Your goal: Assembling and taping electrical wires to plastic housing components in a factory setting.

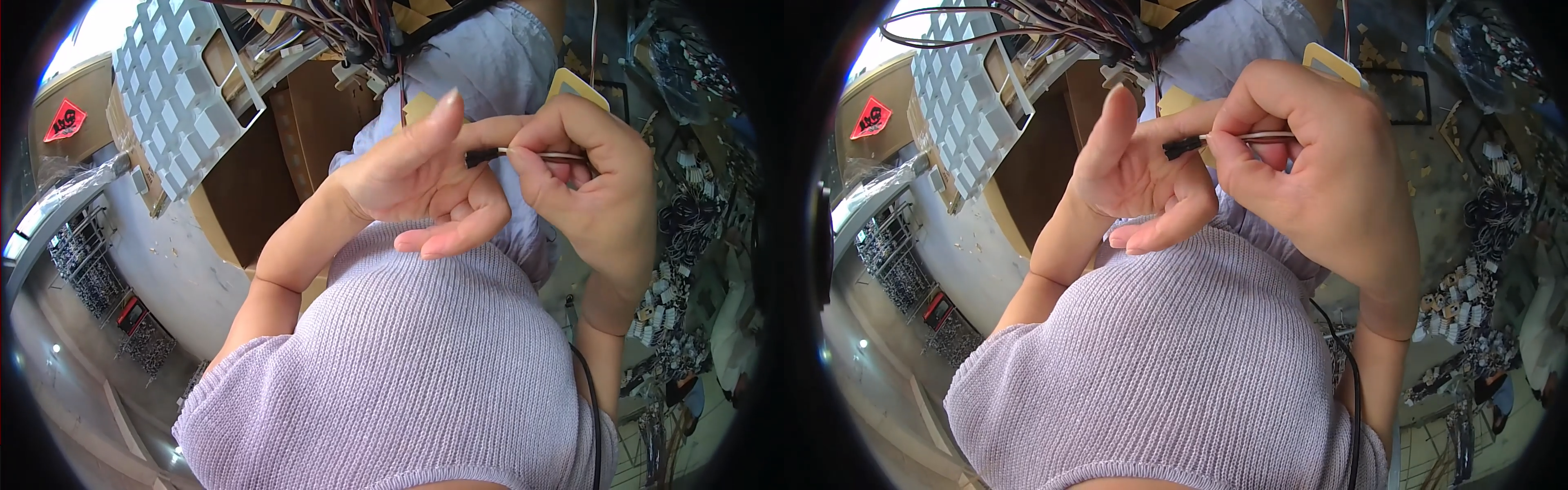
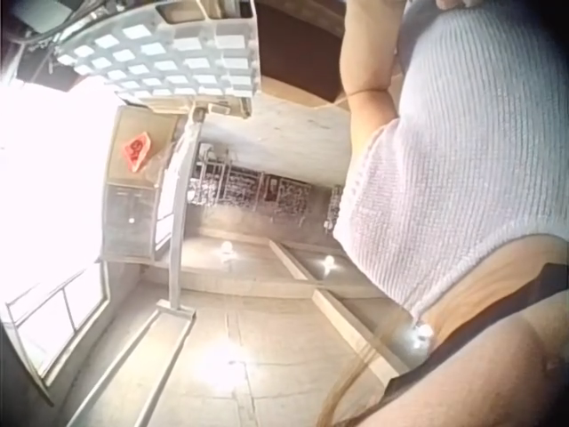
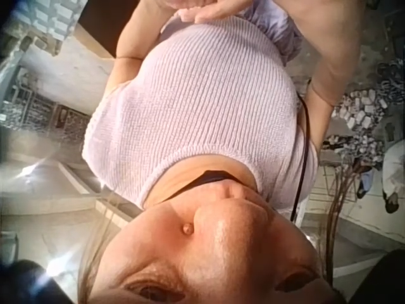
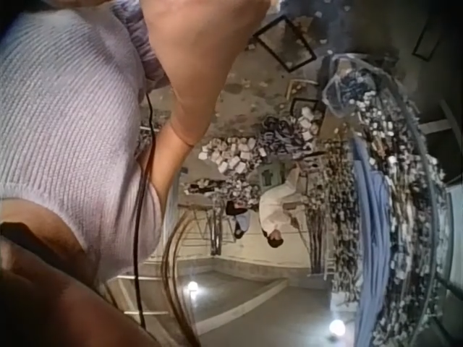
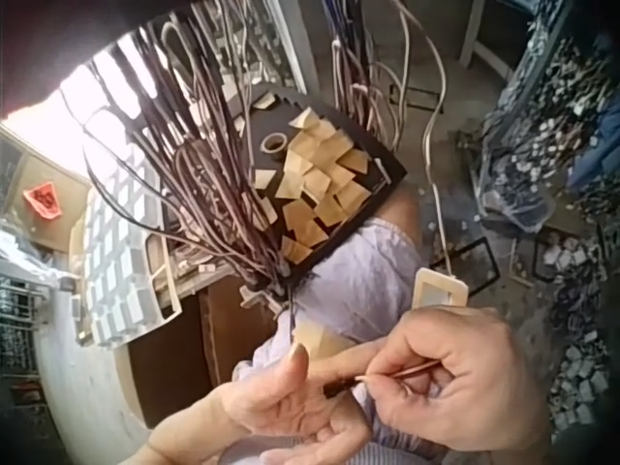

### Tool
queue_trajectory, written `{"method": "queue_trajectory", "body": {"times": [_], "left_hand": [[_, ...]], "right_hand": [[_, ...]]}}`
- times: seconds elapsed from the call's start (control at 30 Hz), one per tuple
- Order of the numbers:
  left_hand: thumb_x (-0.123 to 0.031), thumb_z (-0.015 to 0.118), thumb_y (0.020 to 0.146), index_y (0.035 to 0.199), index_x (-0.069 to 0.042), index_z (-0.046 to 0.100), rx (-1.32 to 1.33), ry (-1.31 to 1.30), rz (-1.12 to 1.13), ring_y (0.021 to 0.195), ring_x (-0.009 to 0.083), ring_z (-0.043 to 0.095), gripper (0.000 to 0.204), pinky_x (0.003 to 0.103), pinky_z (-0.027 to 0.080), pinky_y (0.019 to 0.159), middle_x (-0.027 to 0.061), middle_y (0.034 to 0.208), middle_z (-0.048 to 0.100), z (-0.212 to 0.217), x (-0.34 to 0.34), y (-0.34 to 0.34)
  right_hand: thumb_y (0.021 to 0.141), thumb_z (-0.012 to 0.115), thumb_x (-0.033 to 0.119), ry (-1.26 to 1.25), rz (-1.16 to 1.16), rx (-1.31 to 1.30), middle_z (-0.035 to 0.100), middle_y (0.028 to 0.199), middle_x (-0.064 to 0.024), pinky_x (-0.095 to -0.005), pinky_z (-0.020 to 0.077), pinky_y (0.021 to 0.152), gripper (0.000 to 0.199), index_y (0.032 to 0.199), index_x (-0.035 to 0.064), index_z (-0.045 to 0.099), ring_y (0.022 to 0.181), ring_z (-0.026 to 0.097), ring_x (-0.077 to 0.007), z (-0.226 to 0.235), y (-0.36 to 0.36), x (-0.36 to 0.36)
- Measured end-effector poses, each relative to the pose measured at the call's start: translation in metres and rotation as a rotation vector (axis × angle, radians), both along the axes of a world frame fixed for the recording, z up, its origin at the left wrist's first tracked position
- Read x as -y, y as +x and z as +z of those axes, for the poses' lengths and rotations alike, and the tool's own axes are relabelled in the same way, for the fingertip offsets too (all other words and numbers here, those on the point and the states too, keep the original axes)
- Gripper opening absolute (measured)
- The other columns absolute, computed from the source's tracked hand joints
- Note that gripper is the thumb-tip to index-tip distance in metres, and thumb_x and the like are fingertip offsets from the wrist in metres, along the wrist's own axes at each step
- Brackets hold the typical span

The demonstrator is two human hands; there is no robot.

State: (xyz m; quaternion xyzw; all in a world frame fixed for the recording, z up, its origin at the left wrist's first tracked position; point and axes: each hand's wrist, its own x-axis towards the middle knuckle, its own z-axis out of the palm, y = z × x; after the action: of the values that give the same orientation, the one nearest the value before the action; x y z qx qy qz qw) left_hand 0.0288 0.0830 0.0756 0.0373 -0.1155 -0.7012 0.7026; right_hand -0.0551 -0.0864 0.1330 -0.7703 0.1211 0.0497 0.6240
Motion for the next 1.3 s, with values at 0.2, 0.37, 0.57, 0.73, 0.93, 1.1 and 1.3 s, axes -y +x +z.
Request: {"method": "queue_trajectory", "body": {"times": [0.2,0.37,0.57,0.73,0.93,1.1,1.3], "left_hand": [[-0.025,0.024,0.101,0.138,0.015,0.018,0.298,0.357,0.026,0.028,0.0110,0.041,0.055,0.018,0.036,0.027,0.0103,0.046,0.051,0.020,0.003,0.013],[-0.013,0.023,0.093,0.137,0.021,0.012,0.107,0.280,0.067,0.028,0.0097,0.044,0.057,0.015,0.039,0.029,0.0034,0.038,0.046,0.028,0.009,0.026],[-0.012,0.021,0.092,0.137,0.021,0.009,-0.025,0.232,0.076,0.028,0.0107,0.046,0.057,0.016,0.041,0.029,0.0035,0.039,0.047,0.023,0.010,0.024],[-0.020,0.025,0.092,0.140,0.017,0.017,0.070,0.148,0.006,0.038,0.0148,0.055,0.061,0.019,0.046,0.038,0.0077,0.048,0.055,0.015,0.009,0.025],[-0.013,0.073,0.068,0.115,0.001,0.062,1.539,0.013,0.357,0.097,0.0252,0.063,0.050,0.036,0.049,0.085,0.0131,0.106,0.065,0.013,0.022,0.054],[-0.005,0.071,0.075,0.094,-0.001,0.066,1.692,0.480,0.316,0.085,0.0197,0.065,0.020,0.031,0.051,0.076,0.0089,0.092,0.065,0.017,0.031,0.043],[-0.003,0.069,0.078,0.088,0.000,0.066,1.494,0.520,0.372,0.070,0.0118,0.059,0.010,0.026,0.048,0.063,0.0058,0.079,0.062,-0.011,0.028,0.042]], "right_hand": [[0.081,0.068,0.000,-0.086,-0.043,0.020,0.057,0.075,0.0048,-0.0155,0.0350,0.056,0.007,0.084,0.0020,0.062,0.065,0.047,0.0000,-0.002,0.003,0.002],[0.083,0.066,-0.003,-0.052,-0.047,0.143,0.057,0.082,-0.0029,-0.0193,0.0392,0.067,0.009,0.091,-0.0039,0.064,0.074,0.051,-0.0078,0.002,-0.011,0.046],[0.079,0.071,-0.001,-0.052,-0.134,0.226,0.057,0.074,0.0005,-0.0177,0.0378,0.057,0.007,0.085,-0.0020,0.066,0.065,0.051,-0.0041,-0.006,-0.010,0.042],[0.078,0.070,-0.001,-0.171,-0.140,0.263,0.057,0.073,-0.0010,-0.0182,0.0398,0.057,0.007,0.083,-0.0021,0.065,0.065,0.053,-0.0059,0.003,-0.012,0.040],[0.075,0.067,-0.006,-0.261,-0.095,0.230,0.058,0.075,-0.0072,-0.0254,0.0495,0.056,0.010,0.080,-0.0021,0.059,0.063,0.060,-0.0152,-0.015,-0.012,0.026],[0.077,0.067,-0.005,-0.255,-0.136,0.225,0.059,0.076,-0.0079,-0.0255,0.0498,0.058,0.009,0.081,-0.0025,0.059,0.065,0.061,-0.0157,-0.040,-0.005,0.016],[0.082,0.065,0.000,-0.241,-0.060,0.081,0.060,0.080,-0.0078,-0.0262,0.0477,0.065,0.008,0.088,-0.0030,0.061,0.069,0.059,-0.0148,-0.050,0.005,0.018]]}}
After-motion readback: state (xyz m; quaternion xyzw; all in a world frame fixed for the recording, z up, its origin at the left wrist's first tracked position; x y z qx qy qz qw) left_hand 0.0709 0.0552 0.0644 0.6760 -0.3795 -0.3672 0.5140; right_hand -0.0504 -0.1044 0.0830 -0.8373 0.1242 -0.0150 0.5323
